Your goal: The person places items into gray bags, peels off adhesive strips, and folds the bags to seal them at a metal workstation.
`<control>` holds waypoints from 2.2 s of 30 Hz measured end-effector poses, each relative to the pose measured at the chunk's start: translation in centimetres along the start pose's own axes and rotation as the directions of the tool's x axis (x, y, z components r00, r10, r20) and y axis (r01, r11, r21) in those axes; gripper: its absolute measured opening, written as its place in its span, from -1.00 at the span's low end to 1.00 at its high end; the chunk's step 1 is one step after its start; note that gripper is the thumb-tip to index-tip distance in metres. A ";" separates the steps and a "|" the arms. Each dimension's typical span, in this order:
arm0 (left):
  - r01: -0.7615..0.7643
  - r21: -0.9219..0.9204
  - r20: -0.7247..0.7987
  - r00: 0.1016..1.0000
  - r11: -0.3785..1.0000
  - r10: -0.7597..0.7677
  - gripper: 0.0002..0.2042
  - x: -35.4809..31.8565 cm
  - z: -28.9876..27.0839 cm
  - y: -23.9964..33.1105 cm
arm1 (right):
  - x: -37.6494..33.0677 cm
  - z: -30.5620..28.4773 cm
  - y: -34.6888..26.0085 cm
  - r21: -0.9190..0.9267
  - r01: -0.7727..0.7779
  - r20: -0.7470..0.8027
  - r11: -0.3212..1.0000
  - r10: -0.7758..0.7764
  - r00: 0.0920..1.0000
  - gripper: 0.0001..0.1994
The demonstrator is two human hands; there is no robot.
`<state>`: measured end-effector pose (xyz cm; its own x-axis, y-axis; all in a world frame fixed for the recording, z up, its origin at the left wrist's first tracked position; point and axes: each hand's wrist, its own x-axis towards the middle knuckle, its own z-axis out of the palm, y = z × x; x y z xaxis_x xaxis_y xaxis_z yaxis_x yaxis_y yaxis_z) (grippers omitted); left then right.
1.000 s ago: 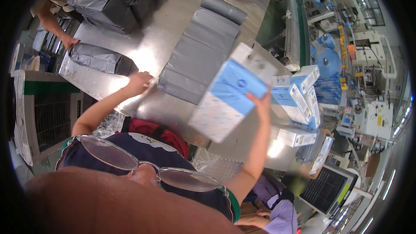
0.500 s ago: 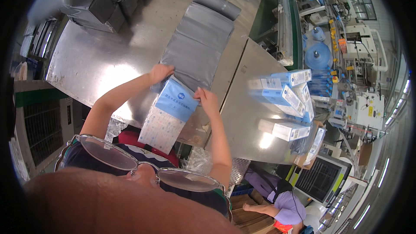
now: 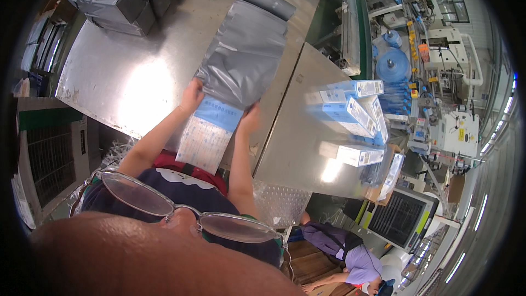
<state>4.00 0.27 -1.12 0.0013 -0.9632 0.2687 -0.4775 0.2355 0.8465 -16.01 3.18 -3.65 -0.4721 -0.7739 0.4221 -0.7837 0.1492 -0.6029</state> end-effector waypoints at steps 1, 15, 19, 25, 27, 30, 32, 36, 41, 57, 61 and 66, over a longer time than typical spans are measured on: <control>0.002 -0.001 0.005 1.000 1.000 -0.002 -0.83 -0.1 0.3 -0.2 | 0.2 0.2 0.5 -0.004 -0.004 0.001 1.000 0.004 1.000 -0.68; -0.042 0.427 0.624 0.736 0.903 -0.261 -0.85 -8.6 -5.6 -3.3 | -2.8 -9.9 -1.0 -0.022 -0.172 0.882 0.985 0.100 0.461 -0.83; 0.147 0.206 0.572 0.785 0.968 -0.241 -0.74 -7.8 -6.4 -1.4 | -5.9 -11.2 2.9 -0.051 0.540 0.994 0.840 -0.008 0.106 -0.84; 0.408 0.002 0.464 0.808 0.913 -0.362 -0.78 -11.5 -7.5 -2.0 | -7.8 -11.2 -6.8 0.120 0.025 0.855 0.992 -0.117 0.506 -0.81; 0.437 -0.145 0.476 0.817 0.887 -0.325 -0.80 -11.7 -7.6 -2.1 | -8.5 -7.7 -9.4 0.405 -0.086 0.724 0.910 -0.262 0.639 -0.84; 0.546 -0.326 0.553 0.772 0.772 -0.313 -0.82 -11.4 -7.7 -1.3 | -10.9 -2.3 -10.3 0.517 -0.203 0.714 0.831 -0.289 0.637 -0.86; 0.615 -0.319 0.587 0.726 0.721 -0.359 -0.83 -11.0 -7.4 -1.7 | -11.2 -1.8 -9.9 0.467 -0.282 0.762 0.838 -0.219 0.610 -0.87; 0.612 -0.337 0.631 0.711 0.716 -0.311 -0.83 -12.4 -7.1 -3.0 | -11.7 -7.7 -5.0 0.490 -0.275 0.590 0.827 -0.083 0.803 -0.91; -0.196 0.394 0.385 0.922 0.898 0.032 -0.83 -9.8 -9.4 -1.4 | -16.7 -21.9 9.3 -0.166 0.570 0.895 0.805 -0.119 0.429 -0.61; 0.096 -0.142 0.187 0.980 0.985 -0.069 -0.76 -0.6 -6.1 0.4 | 1.4 -9.7 0.3 0.276 0.131 0.483 0.952 -0.255 0.838 -0.88; 0.528 -0.203 0.078 0.848 0.825 -0.524 -0.61 0.6 0.5 -3.3 | 2.3 -3.1 0.0 0.293 -0.270 0.364 0.917 0.154 0.919 -0.81; 0.255 0.147 0.006 0.966 0.956 -0.259 -0.66 -0.6 2.6 -7.1 | 4.1 -2.3 -1.5 -0.200 0.081 0.690 0.977 0.081 0.719 -0.71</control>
<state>5.11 -1.13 -8.53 0.1193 -0.9921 0.0376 -0.5852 -0.0397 0.8099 -17.68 1.18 0.52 -0.1247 -0.9692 -0.2125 -0.8842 0.2057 -0.4193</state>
